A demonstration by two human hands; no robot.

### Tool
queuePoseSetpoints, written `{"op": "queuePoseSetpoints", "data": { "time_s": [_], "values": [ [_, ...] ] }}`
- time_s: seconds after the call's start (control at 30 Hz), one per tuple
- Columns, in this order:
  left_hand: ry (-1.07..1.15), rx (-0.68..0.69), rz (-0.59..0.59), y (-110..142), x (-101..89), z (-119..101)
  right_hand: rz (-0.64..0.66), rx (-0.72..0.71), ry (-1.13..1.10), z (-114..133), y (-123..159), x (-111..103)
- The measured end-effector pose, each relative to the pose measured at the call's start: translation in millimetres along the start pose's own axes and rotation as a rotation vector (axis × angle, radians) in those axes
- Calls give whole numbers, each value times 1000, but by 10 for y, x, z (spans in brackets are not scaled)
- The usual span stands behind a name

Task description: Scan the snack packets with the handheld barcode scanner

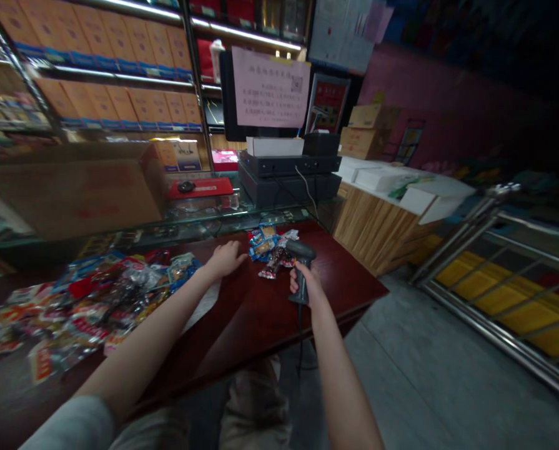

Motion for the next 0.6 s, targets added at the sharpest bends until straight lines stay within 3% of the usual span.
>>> {"op": "queuePoseSetpoints", "data": {
  "time_s": [0.13,0.33,0.43,0.6],
  "values": [
    [163,41,42,-411,155,-248,-12,-22,3,-10,-1,-1],
    [198,-42,-7,-575,483,-171,-11,-29,24,-13,-3,-15],
    [272,-87,-61,-533,460,-111,-4,-13,25,-23,-12,-14],
    [366,-202,-111,-315,232,-43,-11,-11,15,-24,-15,-10]
  ]
}}
Point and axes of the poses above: each hand's wrist, its own y-axis away from the middle knuckle, its own x-axis out of the palm, z = x × y, the point moved 2 cm from there along -y, towards the middle knuckle, and after that the axes turned 2 degrees about y, right-handed, at the moved point
